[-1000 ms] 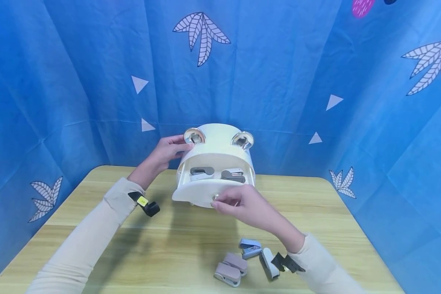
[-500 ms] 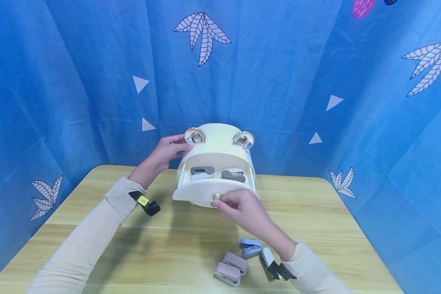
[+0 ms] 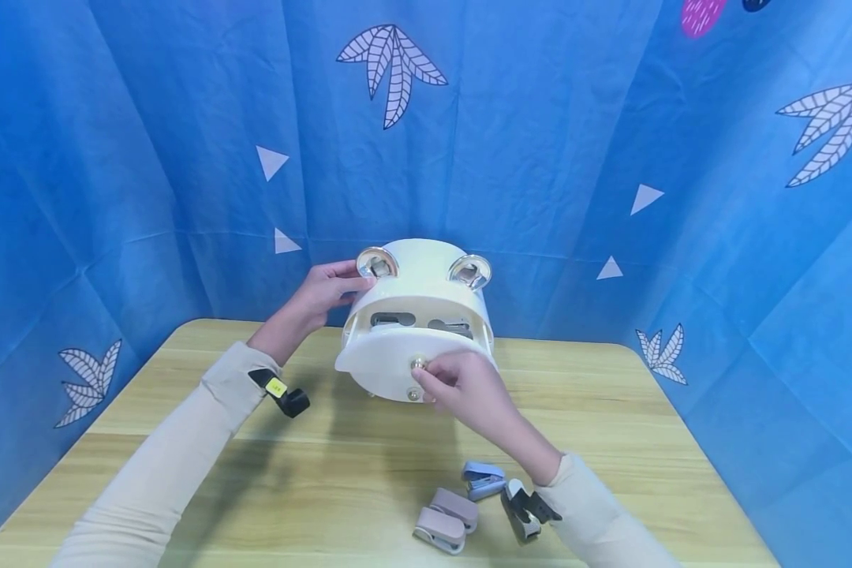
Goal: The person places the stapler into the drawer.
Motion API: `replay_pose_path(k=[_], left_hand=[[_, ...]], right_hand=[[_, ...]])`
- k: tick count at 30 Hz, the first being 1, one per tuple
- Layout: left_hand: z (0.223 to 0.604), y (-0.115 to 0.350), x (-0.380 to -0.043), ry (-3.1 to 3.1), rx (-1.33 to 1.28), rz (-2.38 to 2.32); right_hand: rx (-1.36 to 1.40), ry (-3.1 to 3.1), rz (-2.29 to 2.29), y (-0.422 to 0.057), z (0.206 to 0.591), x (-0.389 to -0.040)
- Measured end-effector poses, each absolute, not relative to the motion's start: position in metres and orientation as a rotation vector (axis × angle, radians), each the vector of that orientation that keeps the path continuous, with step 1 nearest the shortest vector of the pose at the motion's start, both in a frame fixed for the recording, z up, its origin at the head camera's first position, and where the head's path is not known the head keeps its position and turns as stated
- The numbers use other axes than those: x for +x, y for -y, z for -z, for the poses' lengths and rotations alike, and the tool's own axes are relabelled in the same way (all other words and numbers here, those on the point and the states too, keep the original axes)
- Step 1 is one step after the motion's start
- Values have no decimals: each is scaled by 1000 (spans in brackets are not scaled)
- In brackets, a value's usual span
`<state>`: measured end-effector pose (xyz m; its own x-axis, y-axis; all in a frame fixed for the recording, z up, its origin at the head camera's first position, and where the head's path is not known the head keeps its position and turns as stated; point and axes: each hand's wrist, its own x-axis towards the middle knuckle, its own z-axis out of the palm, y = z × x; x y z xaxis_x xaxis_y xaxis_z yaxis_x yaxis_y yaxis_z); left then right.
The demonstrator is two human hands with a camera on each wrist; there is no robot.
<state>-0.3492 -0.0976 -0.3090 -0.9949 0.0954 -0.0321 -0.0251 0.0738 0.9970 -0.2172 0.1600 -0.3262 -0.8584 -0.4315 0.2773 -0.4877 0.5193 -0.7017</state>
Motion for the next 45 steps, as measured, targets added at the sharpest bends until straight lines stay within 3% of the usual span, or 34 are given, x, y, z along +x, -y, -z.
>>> replay_pose_path(k=[26,45], left_hand=[[310,100,-348,-2251,74,-2055],[306,99,-348,-2246,57,-2036]], right_hand=[[685,2684,-1290,-150,322,-265],[661,2701,-1323,-152,321,-270]])
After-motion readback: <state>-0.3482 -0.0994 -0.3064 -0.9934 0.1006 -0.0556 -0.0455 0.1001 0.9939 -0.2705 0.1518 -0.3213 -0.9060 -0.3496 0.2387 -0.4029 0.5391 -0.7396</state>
